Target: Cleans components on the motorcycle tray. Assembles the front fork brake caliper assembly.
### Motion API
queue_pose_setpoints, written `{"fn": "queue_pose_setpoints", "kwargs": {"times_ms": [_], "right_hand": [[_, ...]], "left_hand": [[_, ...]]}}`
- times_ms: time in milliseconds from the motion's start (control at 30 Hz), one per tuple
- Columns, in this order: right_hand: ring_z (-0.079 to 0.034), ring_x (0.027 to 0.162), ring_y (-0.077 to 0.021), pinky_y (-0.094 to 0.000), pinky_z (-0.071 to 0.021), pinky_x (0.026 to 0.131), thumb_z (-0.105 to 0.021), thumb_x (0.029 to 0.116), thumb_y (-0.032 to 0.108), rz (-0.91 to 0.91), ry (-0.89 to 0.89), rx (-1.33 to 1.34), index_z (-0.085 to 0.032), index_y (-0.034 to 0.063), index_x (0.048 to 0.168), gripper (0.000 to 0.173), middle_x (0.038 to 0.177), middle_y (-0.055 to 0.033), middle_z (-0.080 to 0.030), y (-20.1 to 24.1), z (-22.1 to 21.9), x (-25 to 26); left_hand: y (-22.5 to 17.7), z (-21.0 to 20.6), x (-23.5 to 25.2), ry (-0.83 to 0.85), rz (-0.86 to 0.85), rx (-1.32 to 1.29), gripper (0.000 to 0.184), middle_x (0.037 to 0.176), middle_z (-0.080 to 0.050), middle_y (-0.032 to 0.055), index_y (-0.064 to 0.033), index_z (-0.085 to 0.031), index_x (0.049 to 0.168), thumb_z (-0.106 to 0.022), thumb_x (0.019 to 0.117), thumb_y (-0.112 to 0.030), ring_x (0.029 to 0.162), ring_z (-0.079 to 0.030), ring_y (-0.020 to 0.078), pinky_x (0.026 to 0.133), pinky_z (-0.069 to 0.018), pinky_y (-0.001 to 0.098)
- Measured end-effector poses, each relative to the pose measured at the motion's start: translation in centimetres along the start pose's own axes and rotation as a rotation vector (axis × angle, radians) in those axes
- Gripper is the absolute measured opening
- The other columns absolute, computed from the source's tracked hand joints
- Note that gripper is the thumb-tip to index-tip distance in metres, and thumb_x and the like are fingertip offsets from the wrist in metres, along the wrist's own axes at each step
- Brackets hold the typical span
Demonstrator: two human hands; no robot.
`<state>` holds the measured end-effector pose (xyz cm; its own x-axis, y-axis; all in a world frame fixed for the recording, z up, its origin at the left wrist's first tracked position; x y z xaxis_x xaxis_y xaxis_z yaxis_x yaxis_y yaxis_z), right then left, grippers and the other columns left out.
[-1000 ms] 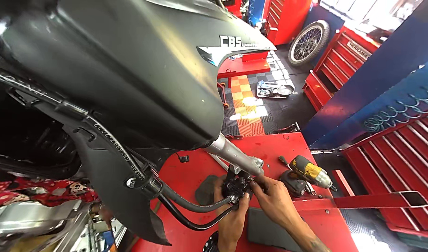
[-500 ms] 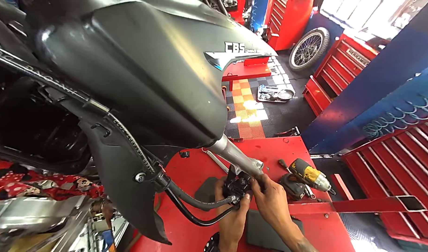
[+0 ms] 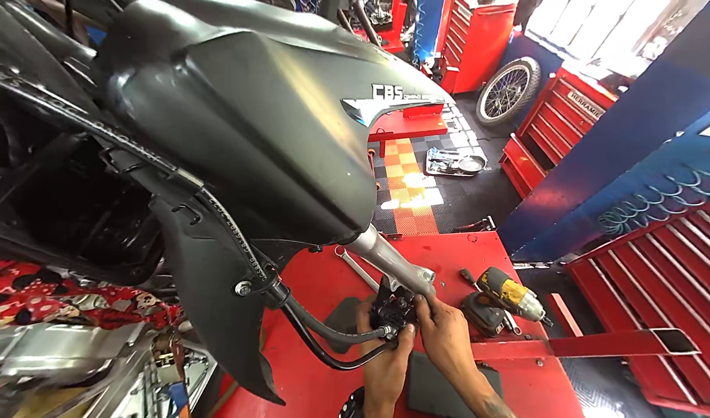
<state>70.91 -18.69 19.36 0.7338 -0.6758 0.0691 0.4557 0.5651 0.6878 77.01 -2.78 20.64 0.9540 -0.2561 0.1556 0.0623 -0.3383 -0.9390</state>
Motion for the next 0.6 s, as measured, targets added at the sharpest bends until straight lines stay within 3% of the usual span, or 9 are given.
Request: {"fn": "queue_pose_setpoints", "kwargs": {"times_ms": [67,133,200,333,433,533,600], "right_hand": [[-0.063,0.062,-0.0186,-0.045,-0.049,0.056,-0.039,0.1058,0.047,0.034,0.009,-0.056,-0.067,0.0165,0.078,0.05,0.064,0.0002,-0.059,0.1,0.2,0.2],[-0.067,0.069,-0.0176,-0.0466,-0.0538,0.062,-0.045,0.1032,0.05,0.043,0.058,-0.062,-0.073,0.0178,0.091,0.044,0.074,0.0012,-0.067,0.2,0.6,0.0],[-0.066,0.069,-0.0146,-0.044,-0.055,0.063,-0.051,0.1007,0.044,0.06,0.059,-0.034,-0.071,0.0176,0.095,0.034,0.075,0.0031,-0.067,0.6,0.5,0.1],[-0.063,0.06,-0.0203,-0.0468,-0.0494,0.055,-0.041,0.1056,0.042,0.125,-0.05,-0.079,-0.069,0.0129,0.081,0.047,0.061,-0.0017,-0.059,1.3,0.2,0.1],[-0.062,0.061,-0.0173,-0.0457,-0.0499,0.057,-0.045,0.1051,0.046,0.024,0.027,0.036,-0.073,0.0132,0.086,0.047,0.064,-0.0007,-0.062,0.1,0.6,0.3],[-0.056,0.062,-0.0134,-0.0334,-0.0509,0.057,-0.051,0.104,0.02,-0.281,0.05,0.512,-0.064,-0.0019,0.113,0.027,0.081,-0.006,-0.06,-2.2,1.9,-0.7],[-0.064,0.068,-0.0153,-0.0345,-0.0585,0.062,-0.044,0.097,0.0,-0.52,-0.035,0.843,-0.054,0.0009,0.114,0.02,0.089,-0.0062,-0.062,-3.3,2.4,-2.1]], "left_hand": [[0.1,0.0,0.1,-0.003,0.003,0.004,0.067,0.115,-0.065,0.0189,0.0089,-0.047,0.133,-0.079,0.0748,0.001,0.101,-0.069,0.0232,0.086,-0.062,0.0346],[0.2,0.2,0.0,-0.011,0.007,0.022,0.068,0.117,-0.065,0.0195,0.0089,-0.047,0.134,-0.08,0.0749,0.001,0.103,-0.069,0.0239,0.087,-0.0622,0.036],[0.4,0.4,0.0,-0.021,0.01,0.031,0.069,0.121,-0.063,0.0203,0.0087,-0.048,0.135,-0.082,0.0751,-0.002,0.107,-0.068,0.0246,0.091,-0.0616,0.0374],[0.5,0.7,-0.1,-0.035,0.006,0.056,0.07,0.123,-0.064,0.0192,0.0083,-0.05,0.135,-0.084,0.0753,-0.006,0.11,-0.067,0.0245,0.094,-0.0606,0.0388],[0.4,0.6,0.0,-0.023,0.003,0.005,0.07,0.122,-0.065,0.0185,0.0092,-0.048,0.136,-0.082,0.0753,-0.001,0.108,-0.069,0.0242,0.092,-0.0616,0.0388],[0.7,0.7,0.1,-0.009,-0.015,-0.016,0.072,0.126,-0.063,0.0193,0.0084,-0.047,0.137,-0.083,0.0752,-0.002,0.109,-0.068,0.0255,0.092,-0.0624,0.0411],[1.1,1.1,0.0,-0.025,-0.013,0.028,0.073,0.129,-0.06,0.0189,0.0063,-0.05,0.137,-0.086,0.0744,-0.008,0.113,-0.066,0.025,0.095,-0.0614,0.0412]]}}
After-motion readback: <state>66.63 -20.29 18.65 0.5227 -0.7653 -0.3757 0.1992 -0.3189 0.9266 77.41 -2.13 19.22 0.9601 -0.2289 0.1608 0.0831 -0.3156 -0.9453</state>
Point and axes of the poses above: each hand's wrist, its own x-axis towards the middle knuckle, its own z-axis out of the back of the hand, y = z × x, the point moved 10 cm from there along x, towards the middle knuckle
